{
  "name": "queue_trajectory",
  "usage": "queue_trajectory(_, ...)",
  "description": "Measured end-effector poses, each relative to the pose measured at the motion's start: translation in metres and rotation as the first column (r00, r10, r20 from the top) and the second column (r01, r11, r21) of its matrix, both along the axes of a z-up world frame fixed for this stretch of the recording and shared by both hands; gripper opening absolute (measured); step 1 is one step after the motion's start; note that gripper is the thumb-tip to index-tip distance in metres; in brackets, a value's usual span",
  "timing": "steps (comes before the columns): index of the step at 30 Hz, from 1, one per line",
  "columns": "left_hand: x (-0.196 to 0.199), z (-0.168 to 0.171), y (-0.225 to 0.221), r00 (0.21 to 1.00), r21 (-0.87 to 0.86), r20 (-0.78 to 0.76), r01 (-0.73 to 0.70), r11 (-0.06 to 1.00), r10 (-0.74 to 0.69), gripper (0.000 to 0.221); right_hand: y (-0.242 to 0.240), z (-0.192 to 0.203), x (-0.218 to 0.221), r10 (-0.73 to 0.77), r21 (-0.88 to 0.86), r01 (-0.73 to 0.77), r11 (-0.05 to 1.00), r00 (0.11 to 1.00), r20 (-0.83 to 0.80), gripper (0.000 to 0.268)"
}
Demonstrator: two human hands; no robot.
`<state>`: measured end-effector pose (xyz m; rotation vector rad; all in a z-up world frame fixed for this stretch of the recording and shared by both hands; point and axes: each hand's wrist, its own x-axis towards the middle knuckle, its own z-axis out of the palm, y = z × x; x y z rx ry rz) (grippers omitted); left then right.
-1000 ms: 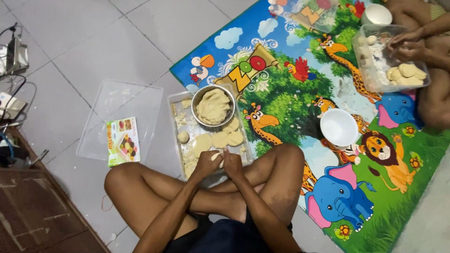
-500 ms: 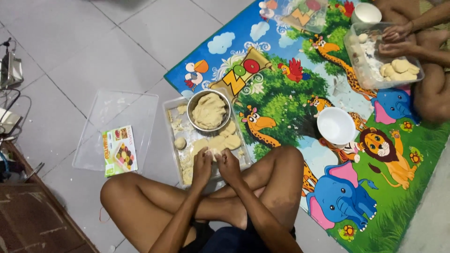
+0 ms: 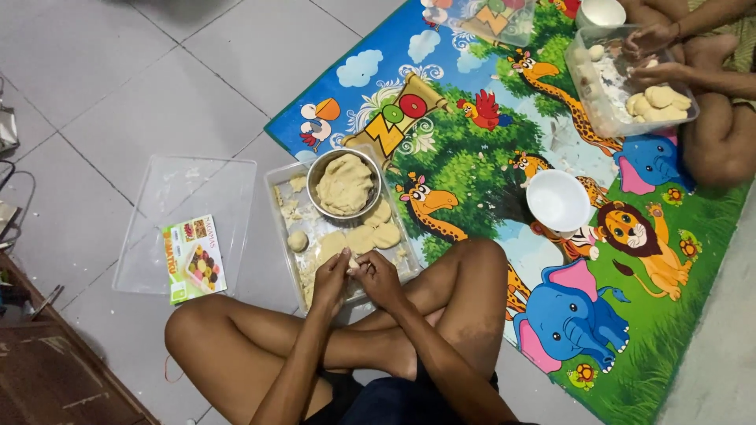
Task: Shaping pieces of dough into small balls and arranging them on a tray while sitting on the floor.
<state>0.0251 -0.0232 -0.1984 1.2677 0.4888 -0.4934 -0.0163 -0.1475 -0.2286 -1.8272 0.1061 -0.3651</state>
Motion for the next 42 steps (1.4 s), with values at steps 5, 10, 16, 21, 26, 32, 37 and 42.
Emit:
queue_trajectory(5, 0.004, 0.019, 0.009, 0.996, -0.147, 0.015, 0.089, 0.985, -0.088, 0.046, -0.003, 0.012, -0.001, 0.044, 0.177, 0.0, 0.984, 0.968, -0.245, 0.085)
queue_trajectory(10, 0.004, -0.04, 0.014, 0.993, -0.366, -0.105, 0.018, 0.93, -0.061, 0.027, -0.017, 0.006, 0.003, 0.249, 0.184, -0.197, 0.963, 0.913, -0.324, 0.092)
queue_trajectory(16, 0.0, -0.024, 0.002, 0.985, -0.372, -0.172, -0.049, 0.927, -0.017, 0.028, 0.002, 0.045, -0.003, 0.187, 0.033, -0.184, 0.982, 0.962, -0.2, 0.062)
queue_trajectory(21, 0.014, -0.093, -0.002, 0.974, -0.39, -0.226, -0.082, 0.917, -0.009, 0.027, 0.009, 0.049, 0.0, 0.157, -0.026, -0.168, 0.985, 0.956, -0.249, 0.052)
queue_trajectory(26, 0.018, -0.118, 0.01, 0.982, -0.419, -0.187, -0.043, 0.907, -0.04, 0.021, 0.002, 0.059, 0.016, 0.208, 0.046, -0.208, 0.977, 0.887, -0.412, 0.057)
queue_trajectory(32, 0.007, -0.017, 0.008, 0.905, -0.272, 0.188, 0.422, 0.865, -0.383, 0.045, -0.032, 0.019, 0.02, 0.457, 0.585, -0.215, 0.782, 0.836, -0.305, 0.064)
queue_trajectory(37, 0.008, -0.053, 0.01, 0.863, -0.113, 0.337, 0.434, 0.894, -0.377, 0.042, -0.026, 0.007, 0.016, 0.439, 0.652, -0.168, 0.74, 0.854, -0.279, 0.05)
queue_trajectory(42, 0.004, -0.057, 0.0, 0.897, -0.03, 0.351, 0.297, 0.954, -0.269, 0.031, -0.011, -0.014, 0.019, 0.34, 0.554, -0.127, 0.823, 0.891, -0.302, 0.038)
